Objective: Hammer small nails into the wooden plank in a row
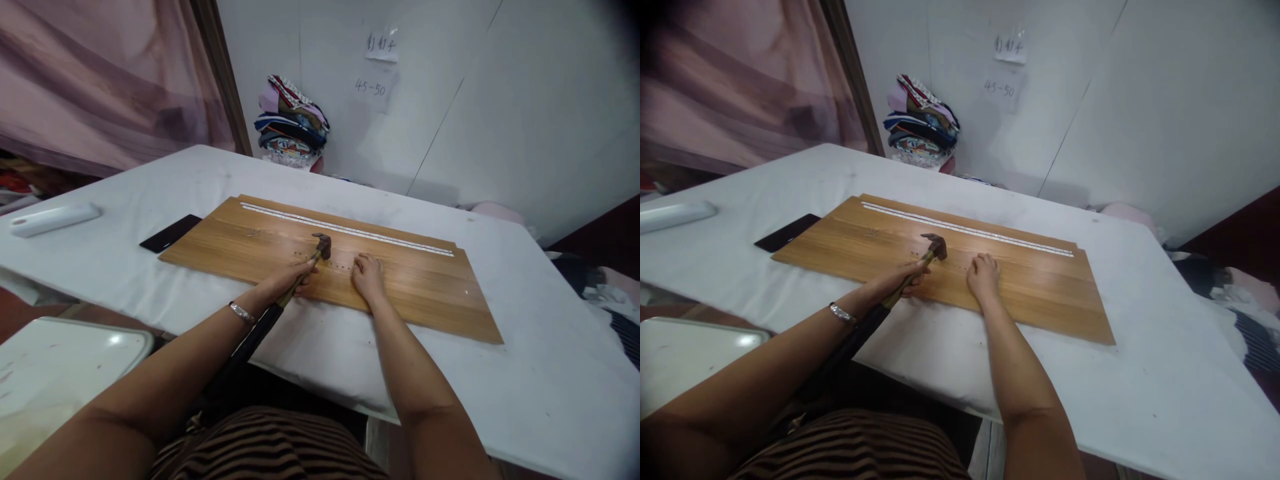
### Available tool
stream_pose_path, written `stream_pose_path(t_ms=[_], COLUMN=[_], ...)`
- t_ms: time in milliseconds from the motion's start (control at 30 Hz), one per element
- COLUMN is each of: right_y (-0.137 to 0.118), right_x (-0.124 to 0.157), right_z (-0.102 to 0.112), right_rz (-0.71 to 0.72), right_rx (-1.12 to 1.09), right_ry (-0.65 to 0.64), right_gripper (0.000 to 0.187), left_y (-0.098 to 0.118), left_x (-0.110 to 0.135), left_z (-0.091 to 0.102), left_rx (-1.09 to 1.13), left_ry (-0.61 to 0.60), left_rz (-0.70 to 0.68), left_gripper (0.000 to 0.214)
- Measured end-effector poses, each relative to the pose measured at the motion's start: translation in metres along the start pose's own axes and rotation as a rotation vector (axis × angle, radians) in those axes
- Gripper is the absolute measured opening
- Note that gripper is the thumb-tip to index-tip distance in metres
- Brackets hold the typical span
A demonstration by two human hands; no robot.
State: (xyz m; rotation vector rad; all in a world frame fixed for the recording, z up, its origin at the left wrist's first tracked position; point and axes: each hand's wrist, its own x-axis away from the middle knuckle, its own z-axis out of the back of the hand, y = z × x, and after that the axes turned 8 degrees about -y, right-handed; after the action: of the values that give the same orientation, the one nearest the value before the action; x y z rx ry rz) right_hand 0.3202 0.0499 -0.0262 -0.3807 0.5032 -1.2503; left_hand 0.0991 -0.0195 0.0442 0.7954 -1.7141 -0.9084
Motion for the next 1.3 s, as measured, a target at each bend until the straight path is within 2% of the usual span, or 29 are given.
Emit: stream_pose_path(t_ms=[200,533,1300], right_y=[0.0023,-0.0012,0.0018], right_x=[-0.0007,0.0006,0.0004], right_z=[-0.0015,0.001,-0.0005], right_rz=[0.014,0.0,0.016], right_rx=[-0.021,-0.018,-0.03], right_ry=[0.013,-0.001,0.017], right_gripper=[0.031,0.03,0.03], left_y=[-0.0008,-0.0055,0.0005], left_x=[0.0001,-0.0057,0.0011], left_z=[-0.0005,0.005,-0.0028], left_rx=[0.012,-0.002,0.012], left_ry=[-0.002,-0.018,0.013], left_rz=[0.032,0.011,0.025], left_gripper=[0.041,0.043,0.042])
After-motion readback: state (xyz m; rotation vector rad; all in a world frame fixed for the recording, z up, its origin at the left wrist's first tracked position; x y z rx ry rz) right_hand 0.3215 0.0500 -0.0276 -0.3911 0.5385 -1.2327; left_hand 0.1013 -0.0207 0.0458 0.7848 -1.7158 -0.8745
